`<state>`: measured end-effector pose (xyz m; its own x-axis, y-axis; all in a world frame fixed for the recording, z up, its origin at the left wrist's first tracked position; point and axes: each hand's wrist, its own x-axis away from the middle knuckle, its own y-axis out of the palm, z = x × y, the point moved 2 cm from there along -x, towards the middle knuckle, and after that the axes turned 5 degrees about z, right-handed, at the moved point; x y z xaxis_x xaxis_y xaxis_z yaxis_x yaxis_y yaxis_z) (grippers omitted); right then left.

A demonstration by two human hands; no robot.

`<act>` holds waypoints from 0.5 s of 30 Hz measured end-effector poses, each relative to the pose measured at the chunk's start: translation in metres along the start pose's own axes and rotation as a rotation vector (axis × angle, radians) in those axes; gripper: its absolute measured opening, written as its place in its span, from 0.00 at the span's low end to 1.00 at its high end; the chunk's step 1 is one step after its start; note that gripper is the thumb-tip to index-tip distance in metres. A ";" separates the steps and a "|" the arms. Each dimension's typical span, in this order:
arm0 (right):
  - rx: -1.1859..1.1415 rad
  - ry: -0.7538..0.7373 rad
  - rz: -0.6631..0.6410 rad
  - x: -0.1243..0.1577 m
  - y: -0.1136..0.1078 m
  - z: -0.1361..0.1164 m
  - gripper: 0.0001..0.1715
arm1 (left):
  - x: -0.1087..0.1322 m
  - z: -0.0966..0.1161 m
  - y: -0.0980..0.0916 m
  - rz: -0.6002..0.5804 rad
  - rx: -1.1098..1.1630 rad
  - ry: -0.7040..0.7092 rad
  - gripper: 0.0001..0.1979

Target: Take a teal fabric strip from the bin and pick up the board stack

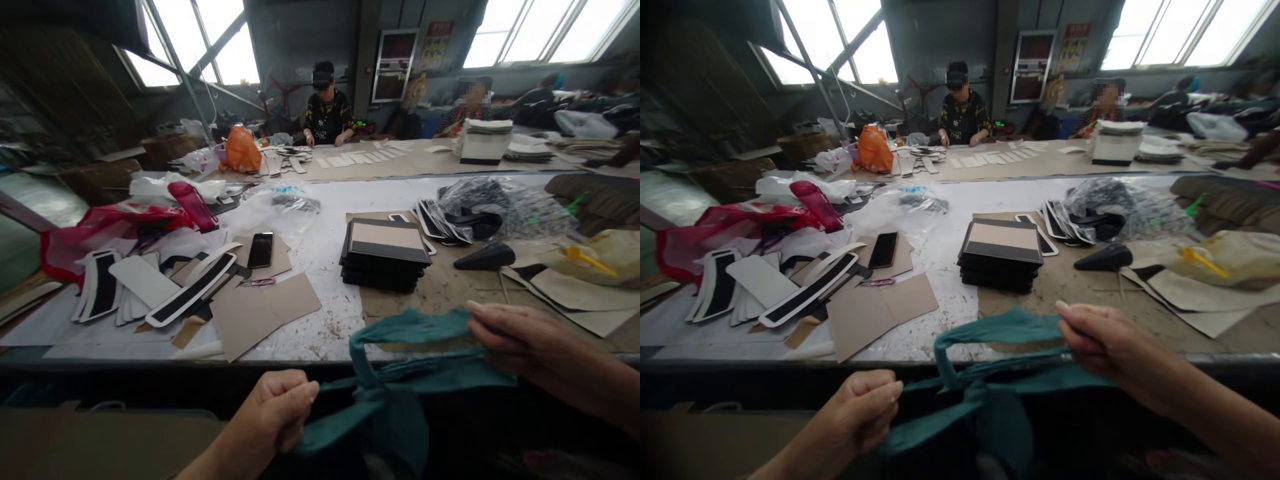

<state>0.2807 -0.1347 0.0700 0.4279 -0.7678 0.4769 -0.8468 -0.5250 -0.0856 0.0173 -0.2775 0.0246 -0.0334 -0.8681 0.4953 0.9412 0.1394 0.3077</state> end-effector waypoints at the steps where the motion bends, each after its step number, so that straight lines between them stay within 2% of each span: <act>1: 0.041 -0.014 0.026 -0.002 -0.008 0.002 0.32 | -0.002 -0.002 -0.008 0.025 0.005 0.023 0.26; 4: 0.264 -0.077 0.000 -0.012 -0.027 0.007 0.28 | -0.010 -0.004 -0.020 0.050 -0.113 0.112 0.23; 6: 0.507 -0.281 0.134 -0.022 -0.031 0.001 0.22 | -0.014 -0.002 -0.021 0.043 -0.268 0.158 0.22; 8: 0.761 -0.624 0.378 -0.028 -0.017 -0.011 0.18 | -0.016 0.002 -0.018 0.014 -0.405 0.185 0.20; 9: 0.862 -0.787 0.433 -0.030 -0.001 -0.015 0.18 | -0.017 0.005 -0.015 -0.004 -0.441 0.195 0.19; 10: 0.942 -0.904 0.403 -0.034 0.020 -0.017 0.20 | -0.017 0.008 -0.013 -0.021 -0.457 0.206 0.19; 11: 0.989 -0.971 0.251 -0.038 0.045 -0.015 0.22 | -0.017 0.011 -0.012 -0.032 -0.463 0.221 0.19; 12: 1.008 -0.953 0.014 -0.043 0.070 -0.009 0.23 | -0.017 0.013 -0.013 -0.026 -0.464 0.245 0.18; 14: 0.995 -0.793 -0.389 -0.052 0.107 0.012 0.13 | -0.017 0.015 -0.025 0.038 -0.481 0.307 0.18; 15: 0.998 -0.721 -0.450 -0.056 0.113 0.023 0.17 | -0.015 0.014 -0.038 0.105 -0.504 0.335 0.18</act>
<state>0.1687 -0.1591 0.0132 0.9453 -0.3141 0.0876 -0.1223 -0.5905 -0.7978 -0.0227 -0.2627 0.0168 0.0983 -0.9759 0.1949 0.9797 0.0605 -0.1909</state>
